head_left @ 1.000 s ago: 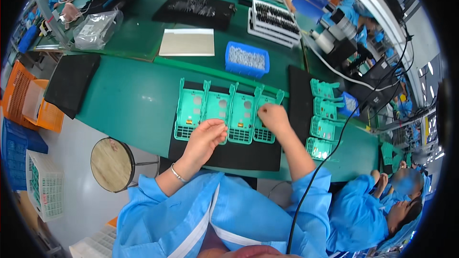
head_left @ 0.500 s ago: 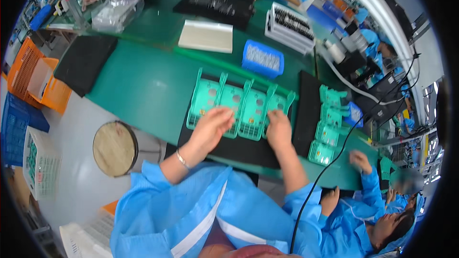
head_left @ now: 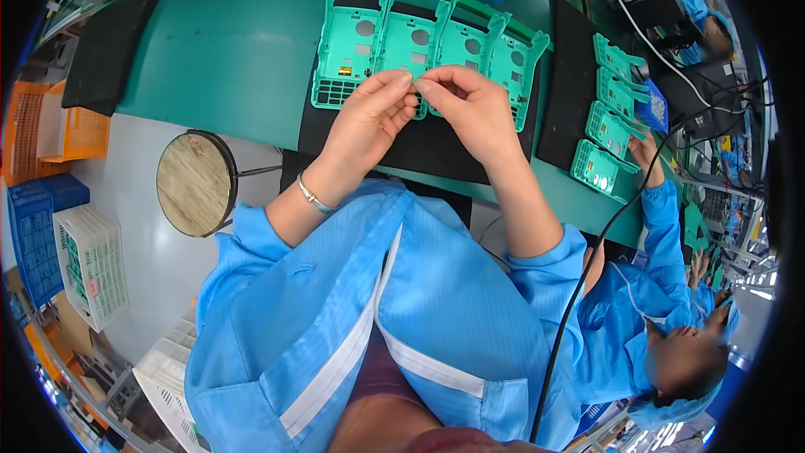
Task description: Manually inserting small transparent components into green plastic housings on an industrial assembly line.
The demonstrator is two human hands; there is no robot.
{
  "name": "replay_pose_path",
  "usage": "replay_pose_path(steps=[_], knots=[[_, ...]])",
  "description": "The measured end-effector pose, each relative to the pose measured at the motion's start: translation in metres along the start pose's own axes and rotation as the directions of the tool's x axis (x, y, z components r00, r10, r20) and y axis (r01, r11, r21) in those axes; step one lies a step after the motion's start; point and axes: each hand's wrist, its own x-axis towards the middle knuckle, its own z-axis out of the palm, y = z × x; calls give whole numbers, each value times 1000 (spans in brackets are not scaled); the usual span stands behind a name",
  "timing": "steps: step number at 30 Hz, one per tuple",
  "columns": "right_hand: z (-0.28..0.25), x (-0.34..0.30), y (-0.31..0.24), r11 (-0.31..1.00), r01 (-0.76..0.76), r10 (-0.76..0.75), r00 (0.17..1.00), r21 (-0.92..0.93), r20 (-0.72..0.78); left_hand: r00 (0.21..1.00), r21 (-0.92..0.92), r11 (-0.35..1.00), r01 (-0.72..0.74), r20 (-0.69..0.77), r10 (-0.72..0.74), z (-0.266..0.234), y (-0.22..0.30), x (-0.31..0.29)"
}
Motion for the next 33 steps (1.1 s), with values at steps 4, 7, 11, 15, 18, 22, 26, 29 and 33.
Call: replay_pose_path(steps=[4, 7, 11, 15, 18, 22, 26, 29, 33], knots=[[-2, 2, 2, 990, 17, -19, 1000, -139, -6, 1000, 17, 1000, -7, 7, 7, 0, -6, -1], [-4, 6, 2, 987, 4, -6, 1000, -161, -10, 1000, 7, 1000, -6, -11, 6, 2, -7, 3], [-2, 11, -2, 992, -32, 32, 999, -125, -7, 1000, -28, 999, -31, 4, 31, 5, -8, 7], [-6, 26, 9, 980, -42, 34, 998, -196, -45, 999, -43, 999, -23, -43, 22, 7, -6, 10], [-25, 60, 16, 953, -183, 172, 983, -240, -64, 997, -31, 999, -17, -81, 14, 6, -1, 13], [-37, 95, 30, 909, -256, 264, 964, -328, -22, 998, -24, 999, -37, -59, 35, -4, 6, 10], [-34, 109, 32, 875, -300, 330, 944, -379, 15, 997, -27, 999, -45, -64, 43, -11, 13, 7], [-31, 111, 28, 854, -318, 365, 930, -412, 39, 996, -44, 998, -53, -74, 50, -16, 17, 5], [-29, 112, 20, 811, -337, 418, 906, -478, 69, 995, -66, 996, -54, -88, 49, -19, 21, 0]])
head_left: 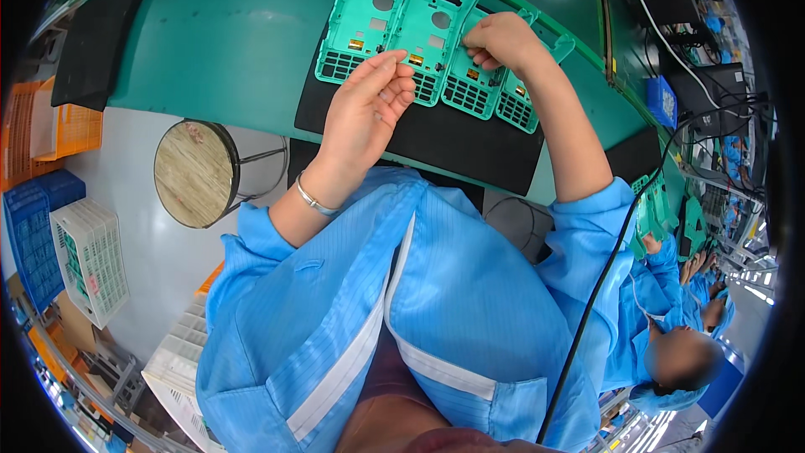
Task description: Manually inserting small transparent components into green plastic housings on an industrial assembly line.
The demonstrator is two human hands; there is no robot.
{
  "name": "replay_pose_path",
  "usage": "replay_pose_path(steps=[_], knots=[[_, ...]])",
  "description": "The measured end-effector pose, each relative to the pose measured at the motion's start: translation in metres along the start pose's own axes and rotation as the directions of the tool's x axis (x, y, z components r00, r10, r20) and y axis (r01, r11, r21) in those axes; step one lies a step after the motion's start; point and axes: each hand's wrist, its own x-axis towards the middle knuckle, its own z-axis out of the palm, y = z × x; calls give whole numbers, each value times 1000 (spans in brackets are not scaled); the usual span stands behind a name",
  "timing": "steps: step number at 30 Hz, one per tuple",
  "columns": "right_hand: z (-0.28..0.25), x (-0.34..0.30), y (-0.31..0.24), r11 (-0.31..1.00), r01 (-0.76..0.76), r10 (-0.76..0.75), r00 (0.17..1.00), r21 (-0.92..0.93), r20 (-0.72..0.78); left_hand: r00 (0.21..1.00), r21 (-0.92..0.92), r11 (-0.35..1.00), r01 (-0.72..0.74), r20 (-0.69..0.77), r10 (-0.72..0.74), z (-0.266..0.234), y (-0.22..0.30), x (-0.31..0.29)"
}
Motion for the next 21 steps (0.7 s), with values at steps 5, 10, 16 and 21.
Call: replay_pose_path(steps=[5, 10, 16, 21], knots=[[6, 4, -1, 986, 22, -28, 999, -163, -35, 1000, -28, 1000, -1, 24, 1, 0, 0, 1], [7, 8, 14, 997, 40, -47, 992, -61, -115, 1000, -17, 1000, -2, 0, 2, 7, 1, 13], [7, 15, 14, 874, 148, -225, 968, -463, -114, 999, -37, 999, -28, -29, 27, 9, 0, 9], [-1, 12, 3, 981, 44, -30, 996, -188, 78, 1000, -1, 1000, -8, -21, 8, 12, 3, 1]])
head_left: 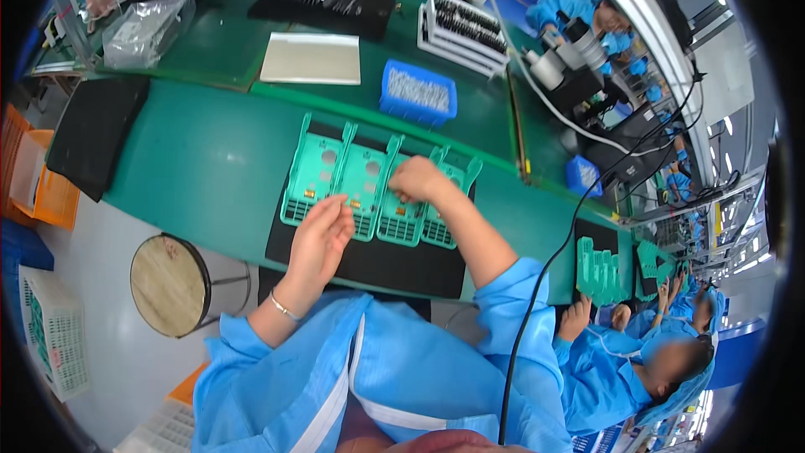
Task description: Manually inserting small transparent components into green plastic housings on an industrial assembly line.
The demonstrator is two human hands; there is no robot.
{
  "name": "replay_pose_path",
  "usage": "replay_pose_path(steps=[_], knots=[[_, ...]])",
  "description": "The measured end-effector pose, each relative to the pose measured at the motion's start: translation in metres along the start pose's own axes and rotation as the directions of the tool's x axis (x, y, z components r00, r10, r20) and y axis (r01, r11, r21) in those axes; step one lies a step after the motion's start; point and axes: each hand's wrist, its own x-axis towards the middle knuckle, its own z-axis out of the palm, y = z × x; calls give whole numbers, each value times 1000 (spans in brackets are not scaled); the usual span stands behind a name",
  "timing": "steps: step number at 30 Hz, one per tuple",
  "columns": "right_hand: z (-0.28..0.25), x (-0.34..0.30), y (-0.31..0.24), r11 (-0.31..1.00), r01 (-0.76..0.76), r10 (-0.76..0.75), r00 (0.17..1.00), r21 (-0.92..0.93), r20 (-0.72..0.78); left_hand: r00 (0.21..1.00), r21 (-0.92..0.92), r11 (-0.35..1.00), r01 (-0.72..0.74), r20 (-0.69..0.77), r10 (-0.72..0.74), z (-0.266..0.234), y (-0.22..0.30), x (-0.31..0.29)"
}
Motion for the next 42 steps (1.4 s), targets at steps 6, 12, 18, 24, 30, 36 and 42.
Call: replay_pose_path(steps=[6, 12, 18, 24, 30, 36, 42], knots=[[31, -23, 6, 942, 96, -239, 864, -321, -444, 1000, -7, 1000, 1, 25, -1, 1, 0, -3], [59, -41, 26, 880, 352, -474, 612, -319, -633, 999, 49, 999, 11, 30, -12, 4, -1, -1], [73, -48, 31, 778, 394, -628, 456, -490, -630, 999, 40, 999, -30, 22, 29, -2, -2, 1], [69, -57, 24, 808, 360, -588, 545, -467, -597, 997, 39, 999, -38, 62, 35, 2, -3, -1], [86, -121, 3, 555, 684, -821, 544, -473, -175, 985, -14, 986, -169, 15, 169, -3, 6, -8], [103, -122, 22, 561, 578, -748, 661, -592, -62, 991, 4, 991, -131, 4, 131, 1, 12, 1], [88, -124, 50, 620, 580, -772, 573, -529, -276, 985, -52, 994, -97, 141, 104, 12, 10, -3]])
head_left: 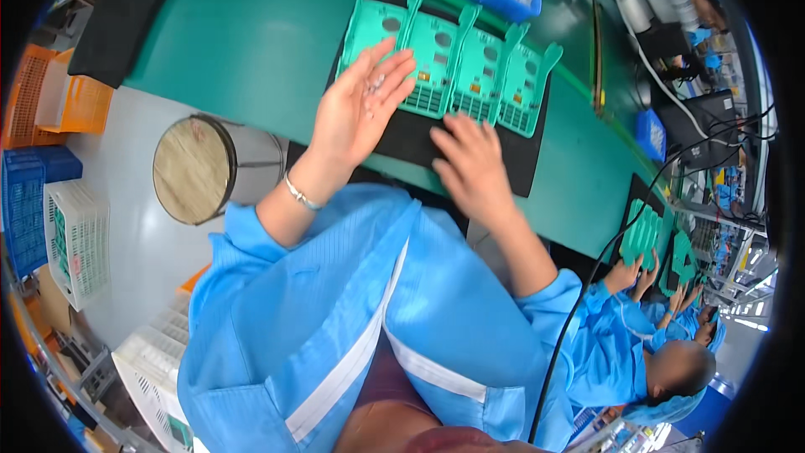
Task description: Manually inserting small transparent components into green plastic housings on an industrial assembly line.
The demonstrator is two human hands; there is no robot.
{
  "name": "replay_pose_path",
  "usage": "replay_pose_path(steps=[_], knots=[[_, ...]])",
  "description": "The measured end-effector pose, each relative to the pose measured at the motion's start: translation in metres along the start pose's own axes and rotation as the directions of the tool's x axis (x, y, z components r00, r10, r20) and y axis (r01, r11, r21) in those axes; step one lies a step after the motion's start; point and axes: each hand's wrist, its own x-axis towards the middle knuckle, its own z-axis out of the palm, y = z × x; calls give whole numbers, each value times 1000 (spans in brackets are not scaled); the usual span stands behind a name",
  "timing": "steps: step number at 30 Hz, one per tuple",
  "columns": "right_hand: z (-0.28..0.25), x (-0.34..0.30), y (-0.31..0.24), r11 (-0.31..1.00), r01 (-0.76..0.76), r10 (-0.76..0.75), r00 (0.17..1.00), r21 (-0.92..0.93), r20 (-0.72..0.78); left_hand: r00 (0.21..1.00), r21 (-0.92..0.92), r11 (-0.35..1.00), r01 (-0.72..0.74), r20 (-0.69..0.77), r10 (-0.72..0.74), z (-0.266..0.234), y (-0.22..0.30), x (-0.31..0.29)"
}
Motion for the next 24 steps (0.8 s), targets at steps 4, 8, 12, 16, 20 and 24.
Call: replay_pose_path(steps=[4, 8, 12, 16, 20, 24], knots=[[-7, 35, -4, 984, -57, 103, 957, 171, -273, 998, -36, 997, 64, 22, -63, -4, -13, 0], [0, 66, -15, 982, -18, 81, 940, 189, -333, 993, -58, 992, 114, 45, -111, -5, -21, -4], [3, 79, -24, 998, -42, 56, 955, 54, -292, 989, -59, 989, 135, 72, -131, -12, -20, -6], [5, 84, -20, 999, 5, -17, 976, -54, -216, 991, 1, 991, 131, 39, -131, -18, -22, -4], [3, 95, -20, 987, -58, 45, 995, -148, -86, 992, -57, 991, 123, 15, -123, -17, -18, -1], [7, 100, -13, 989, -145, 148, 979, 28, -139, 992, -111, 985, 130, 24, -128, -22, -17, 4]])
